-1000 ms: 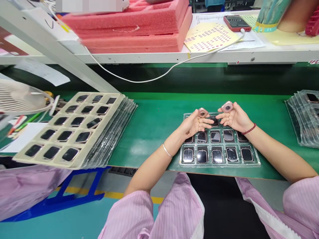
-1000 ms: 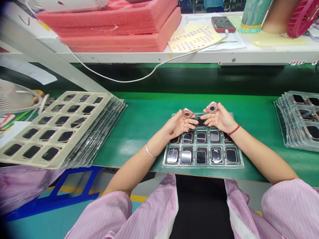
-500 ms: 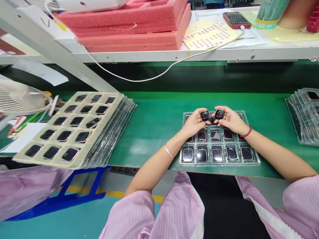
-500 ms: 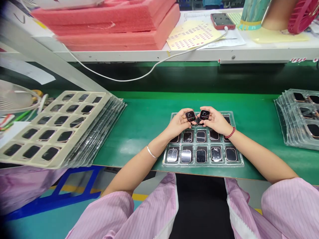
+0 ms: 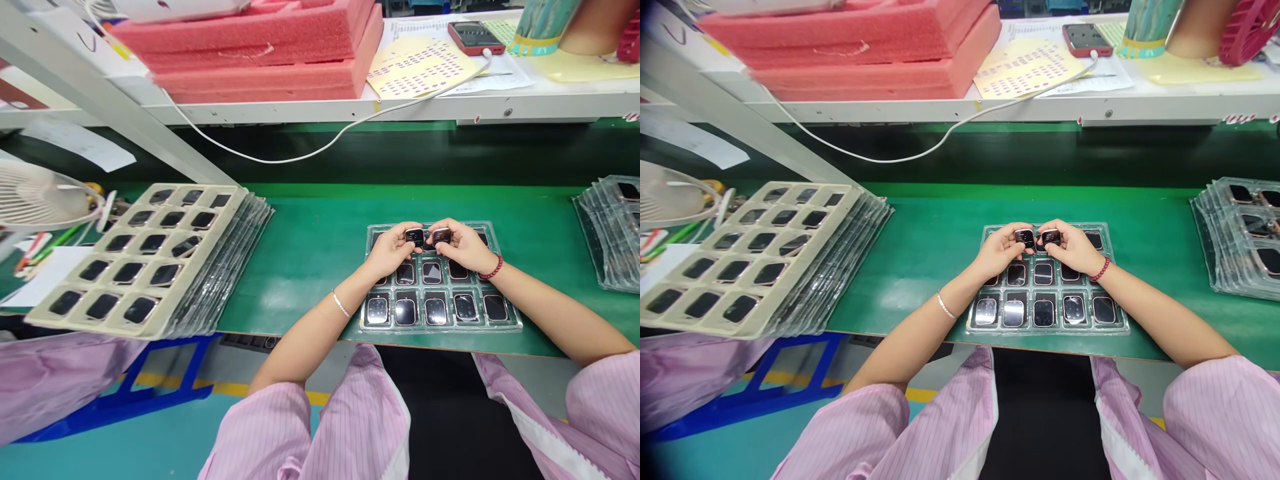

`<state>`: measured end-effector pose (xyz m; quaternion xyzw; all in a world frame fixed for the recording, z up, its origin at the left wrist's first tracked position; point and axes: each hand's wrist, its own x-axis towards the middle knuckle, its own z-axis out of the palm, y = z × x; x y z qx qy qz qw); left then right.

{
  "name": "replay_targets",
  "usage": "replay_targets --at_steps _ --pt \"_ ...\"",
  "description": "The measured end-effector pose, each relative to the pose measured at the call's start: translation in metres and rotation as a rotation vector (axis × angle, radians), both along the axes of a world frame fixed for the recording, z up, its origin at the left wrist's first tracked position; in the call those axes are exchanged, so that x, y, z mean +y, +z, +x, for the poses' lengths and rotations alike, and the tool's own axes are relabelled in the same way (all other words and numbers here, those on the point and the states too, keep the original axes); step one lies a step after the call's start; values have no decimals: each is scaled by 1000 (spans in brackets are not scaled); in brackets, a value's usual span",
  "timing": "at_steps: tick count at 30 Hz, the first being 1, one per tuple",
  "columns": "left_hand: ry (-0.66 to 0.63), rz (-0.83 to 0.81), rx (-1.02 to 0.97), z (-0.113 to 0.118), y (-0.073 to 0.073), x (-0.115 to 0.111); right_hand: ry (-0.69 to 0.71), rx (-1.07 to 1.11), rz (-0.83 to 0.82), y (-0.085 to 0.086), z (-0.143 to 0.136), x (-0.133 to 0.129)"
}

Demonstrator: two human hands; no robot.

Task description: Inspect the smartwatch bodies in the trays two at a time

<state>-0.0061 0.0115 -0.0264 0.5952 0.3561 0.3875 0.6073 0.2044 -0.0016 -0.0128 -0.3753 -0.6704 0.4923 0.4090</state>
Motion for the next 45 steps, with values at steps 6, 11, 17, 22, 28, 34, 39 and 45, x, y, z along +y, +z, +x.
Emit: replay_targets --at_steps 6,11,17,22,28,34,39,45 --pt "-5 14 -2 0 -2 0 -5 -7 -20 1 0 0" --pt "-1 12 -4 0 -1 0 -22 -17 -10 1 0 0" --pt "0 8 -8 0 3 -2 -14 -18 6 -1 0 -1" --pt "0 5 -2 0 7 -3 -11 -20 33 -1 0 0" --pt "4 7 20 0 2 -1 -27 -40 0 -1 1 -1" --pt "-5 12 3 0 2 -1 -6 -41 29 -1 1 -1" --pt "5 12 -6 0 5 -3 -16 -44 -3 2 2 -1" --pt "6 16 0 1 5 -3 -31 -69 -56 4 3 0"
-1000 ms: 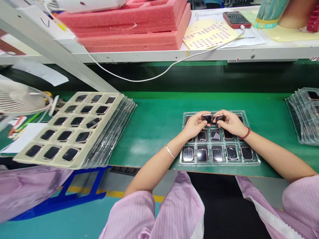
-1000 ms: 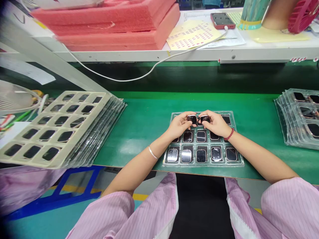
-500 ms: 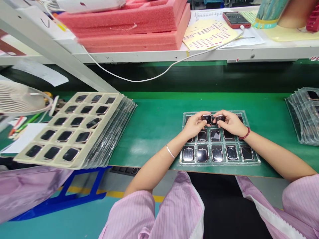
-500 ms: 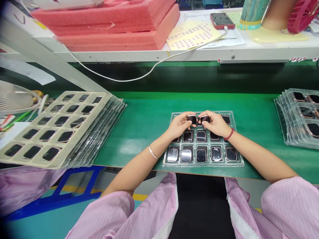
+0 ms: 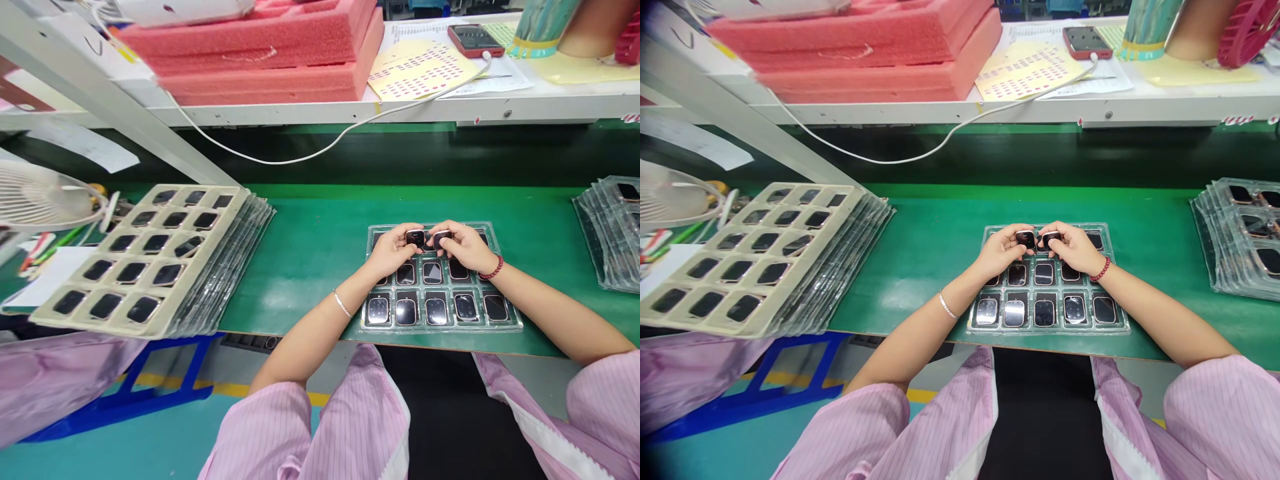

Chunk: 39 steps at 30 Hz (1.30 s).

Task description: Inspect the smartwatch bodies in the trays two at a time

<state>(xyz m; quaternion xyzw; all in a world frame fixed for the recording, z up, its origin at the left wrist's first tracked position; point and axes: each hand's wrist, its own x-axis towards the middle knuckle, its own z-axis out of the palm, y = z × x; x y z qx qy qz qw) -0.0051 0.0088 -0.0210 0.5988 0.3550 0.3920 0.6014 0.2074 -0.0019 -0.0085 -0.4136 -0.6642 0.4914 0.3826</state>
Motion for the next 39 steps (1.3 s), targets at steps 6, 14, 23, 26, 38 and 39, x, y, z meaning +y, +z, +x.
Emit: replay_targets --at_steps 6,14,23,26,38,39 --pt "-4 7 2 0 1 0 21 10 4 -1 0 0" --pt "1 -11 11 0 -4 3 43 36 98 -5 -2 0" --pt "-5 -12 1 0 -3 2 23 -4 90 -5 -1 -1" --pt "0 -15 6 0 -3 2 11 -15 96 -6 -2 -1" --pt "-2 -29 3 0 1 0 25 -44 107 -5 -1 -1" --pt "-5 -28 -2 0 2 0 25 -36 104 -4 -2 -1"
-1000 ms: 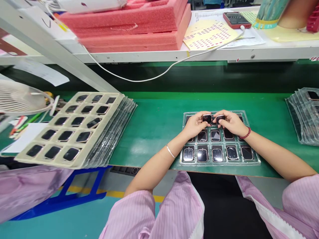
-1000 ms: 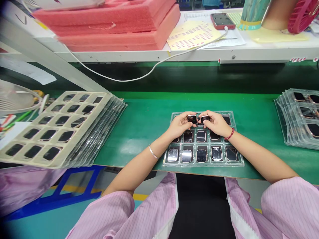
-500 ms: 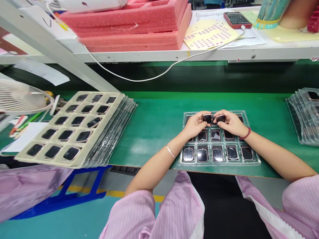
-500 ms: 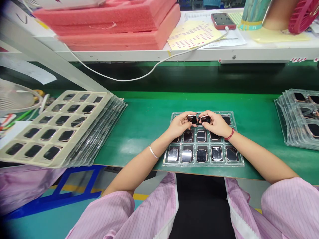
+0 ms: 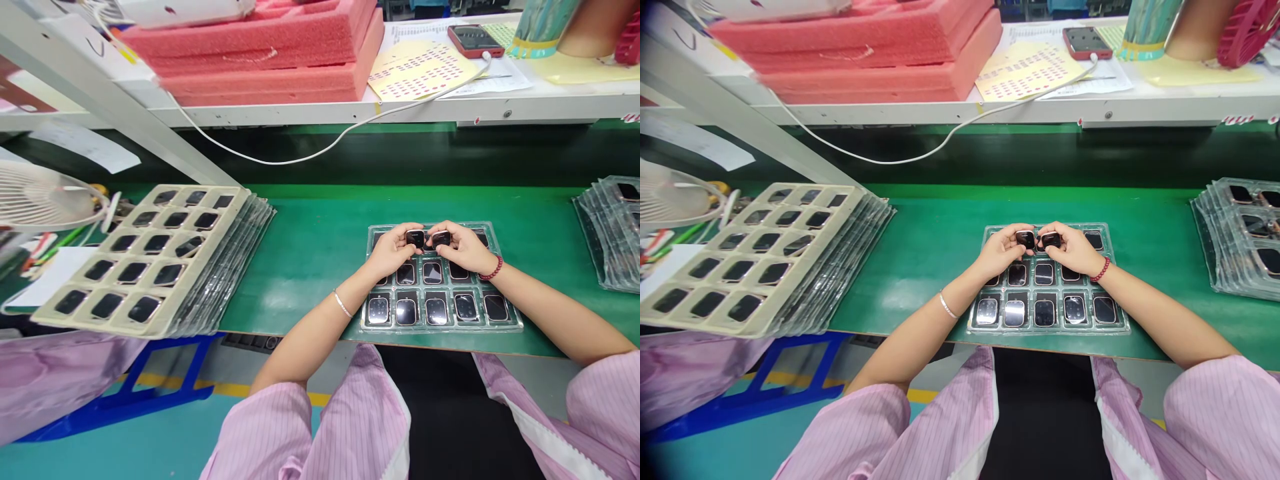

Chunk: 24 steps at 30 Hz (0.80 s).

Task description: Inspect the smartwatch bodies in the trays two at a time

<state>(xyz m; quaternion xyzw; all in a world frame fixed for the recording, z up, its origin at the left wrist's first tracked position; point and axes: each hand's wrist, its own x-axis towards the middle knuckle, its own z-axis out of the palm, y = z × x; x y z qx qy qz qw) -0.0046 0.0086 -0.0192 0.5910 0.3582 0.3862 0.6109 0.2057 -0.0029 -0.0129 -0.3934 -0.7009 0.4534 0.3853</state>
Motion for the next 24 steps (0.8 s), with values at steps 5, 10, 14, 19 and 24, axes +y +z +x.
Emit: replay_targets --at_steps 5,10,14,19,24 --pt "5 -35 -59 0 2 2 7 47 -34 0 0 1" --pt "31 -209 -188 -8 20 4 23 80 -23 0 2 2" --pt "-274 -323 -334 -12 58 -35 10 101 -33 0 2 3" --pt "-1065 -601 -457 20 92 -108 5 104 -78 0 3 2" --pt "-1415 -677 -640 49 86 -118 -2 96 -79 1 3 2"
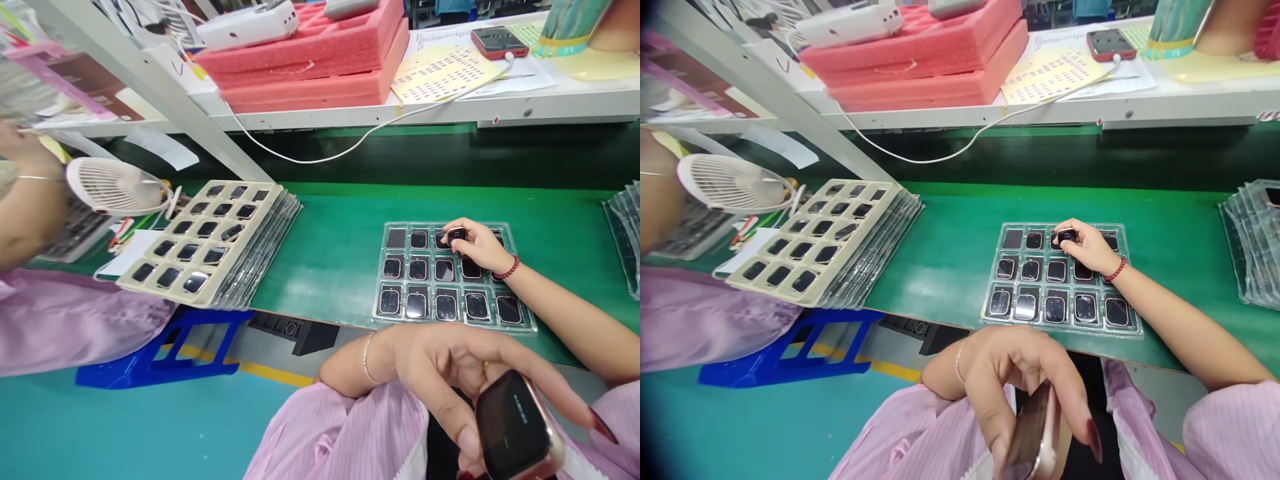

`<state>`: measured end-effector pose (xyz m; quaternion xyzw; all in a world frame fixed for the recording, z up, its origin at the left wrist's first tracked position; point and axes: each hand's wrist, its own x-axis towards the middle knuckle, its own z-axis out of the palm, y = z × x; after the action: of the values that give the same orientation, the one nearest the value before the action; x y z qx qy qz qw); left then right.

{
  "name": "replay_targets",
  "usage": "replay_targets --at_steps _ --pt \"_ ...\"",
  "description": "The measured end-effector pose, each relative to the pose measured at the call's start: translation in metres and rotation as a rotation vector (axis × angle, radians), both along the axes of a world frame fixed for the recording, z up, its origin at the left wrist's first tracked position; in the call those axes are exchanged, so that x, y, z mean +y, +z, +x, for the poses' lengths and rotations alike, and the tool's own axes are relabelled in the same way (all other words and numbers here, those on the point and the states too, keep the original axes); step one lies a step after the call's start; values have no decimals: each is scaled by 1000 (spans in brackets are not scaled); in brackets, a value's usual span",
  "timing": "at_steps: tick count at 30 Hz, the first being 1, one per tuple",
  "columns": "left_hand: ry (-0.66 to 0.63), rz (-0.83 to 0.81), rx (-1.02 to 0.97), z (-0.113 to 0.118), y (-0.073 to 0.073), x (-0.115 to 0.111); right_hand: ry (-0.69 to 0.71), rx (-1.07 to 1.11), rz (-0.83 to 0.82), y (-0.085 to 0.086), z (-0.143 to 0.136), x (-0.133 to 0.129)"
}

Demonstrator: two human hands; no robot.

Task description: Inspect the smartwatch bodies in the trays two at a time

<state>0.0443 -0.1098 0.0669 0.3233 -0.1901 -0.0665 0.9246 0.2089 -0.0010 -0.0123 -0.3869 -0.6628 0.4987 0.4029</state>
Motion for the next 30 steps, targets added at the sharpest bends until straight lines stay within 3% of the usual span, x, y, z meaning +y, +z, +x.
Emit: replay_targets --at_steps 4,10,13,16,20,24,30 --pt "46 1 57 -5 1 3 2 -17 -29 0 1 2" --pt "248 99 210 -27 26 -13 -13 -18 -83 -1 3 4" --pt "598 168 253 -38 27 -4 -17 0 -74 -1 3 3" --pt "1056 351 350 -46 12 32 -14 28 -40 -2 2 4" --pt "1337 577 533 -45 -24 92 -12 23 -38 -5 2 6" --pt "1469 650 633 -37 -53 118 -11 15 -53 -6 2 6" --pt "1436 603 633 -35 -76 117 29 16 -44 -1 1 5"
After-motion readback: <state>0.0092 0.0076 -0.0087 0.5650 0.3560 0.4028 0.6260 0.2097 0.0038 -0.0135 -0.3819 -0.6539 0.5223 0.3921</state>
